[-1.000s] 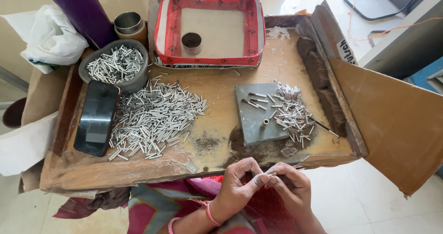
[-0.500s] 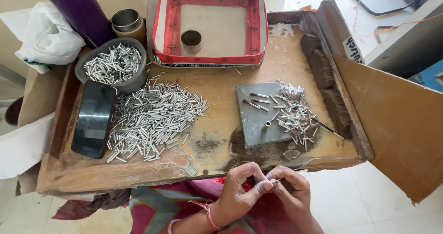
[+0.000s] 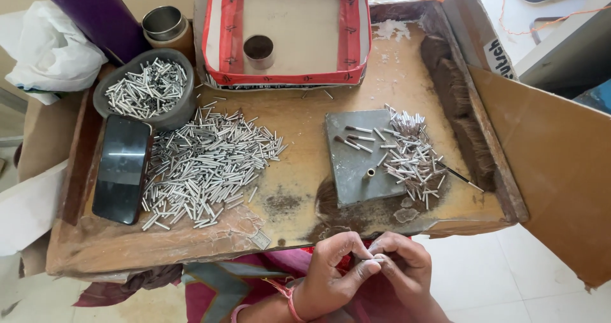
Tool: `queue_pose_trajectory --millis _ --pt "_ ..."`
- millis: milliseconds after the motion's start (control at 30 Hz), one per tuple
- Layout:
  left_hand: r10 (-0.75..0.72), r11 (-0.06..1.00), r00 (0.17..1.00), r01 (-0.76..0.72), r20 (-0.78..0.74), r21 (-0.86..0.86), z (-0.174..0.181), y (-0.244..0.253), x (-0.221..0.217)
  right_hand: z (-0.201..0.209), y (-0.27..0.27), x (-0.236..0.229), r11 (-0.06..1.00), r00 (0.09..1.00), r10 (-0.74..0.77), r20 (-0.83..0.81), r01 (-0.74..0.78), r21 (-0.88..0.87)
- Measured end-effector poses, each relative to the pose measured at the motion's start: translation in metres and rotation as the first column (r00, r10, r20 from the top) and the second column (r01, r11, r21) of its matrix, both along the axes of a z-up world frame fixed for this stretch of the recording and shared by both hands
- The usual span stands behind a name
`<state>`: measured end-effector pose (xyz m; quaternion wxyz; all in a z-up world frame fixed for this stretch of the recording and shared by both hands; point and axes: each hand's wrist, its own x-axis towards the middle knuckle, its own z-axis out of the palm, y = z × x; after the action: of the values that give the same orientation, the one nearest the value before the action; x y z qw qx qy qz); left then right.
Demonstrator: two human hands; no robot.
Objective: The person sits at a low workbench covered with piles of small metal pins and picks up pins one at a time, working each pin into a hole in a metal plate mounted on the bench. They occasionally reach into a bowl of pins and continue inserting pins into the plate throughout the episode.
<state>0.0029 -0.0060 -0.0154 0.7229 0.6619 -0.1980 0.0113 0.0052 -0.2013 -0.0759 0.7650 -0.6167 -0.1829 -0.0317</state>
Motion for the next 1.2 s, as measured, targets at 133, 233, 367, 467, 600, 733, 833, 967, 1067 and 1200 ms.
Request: queue_pose_trajectory --millis 133,233,367,467,600,733,833,967,1067,1200 --pt "-0.011 1.000 1.000 0.011 -0.029 -0.003 0.000 -0.001 -0.001 -0.001 0.000 0.000 1.000 1.000 0.005 0.013 -0.005 0.004" --pt "-0.020 1.000 1.000 0.020 -0.007 0.014 0.005 0.001 0.000 -0.005 -0.002 0.002 1.000 1.000 0.010 0.029 -0.011 0.014" --pt "-0.037 0.998 0.994 0.031 -0.100 -0.063 0.006 -0.004 0.001 -0.003 0.001 0.002 1.000 0.998 -0.013 0.067 0.014 -0.011" --pt "-0.012 0.998 0.994 0.004 -0.112 -0.066 0.010 -0.004 0.003 0.011 0.004 0.004 0.999 0.998 -0.042 -0.039 0.042 -0.010" --pt "0.032 0.999 0.987 -0.033 -0.159 -0.001 0.008 -0.004 0.001 0.039 0.006 0.002 0.996 0.999 0.017 -0.039 -0.014 0.086" --pt "0.025 1.000 0.991 -0.023 -0.134 0.012 0.007 -0.002 0.003 0.051 0.002 0.003 0.951 0.965 -0.095 0.244 0.160 -0.265" --pt "0.001 0.999 0.994 -0.005 -0.110 -0.039 0.008 -0.002 0.003 0.060 0.008 -0.002 0.942 0.965 -0.122 0.232 0.186 -0.279" --pt "-0.019 1.000 0.984 0.015 -0.174 -0.024 0.007 -0.002 0.001 0.066 0.007 -0.004 0.948 0.962 -0.178 0.209 0.224 -0.227" --pt "0.007 1.000 0.995 -0.005 -0.101 0.015 0.007 -0.004 -0.001 0.067 0.003 -0.005 0.920 0.943 -0.177 0.280 0.259 -0.293" --pt "0.058 0.992 0.997 -0.063 0.049 0.107 0.018 -0.001 0.002 0.068 0.004 -0.003 0.911 0.939 -0.153 0.308 0.255 -0.325"
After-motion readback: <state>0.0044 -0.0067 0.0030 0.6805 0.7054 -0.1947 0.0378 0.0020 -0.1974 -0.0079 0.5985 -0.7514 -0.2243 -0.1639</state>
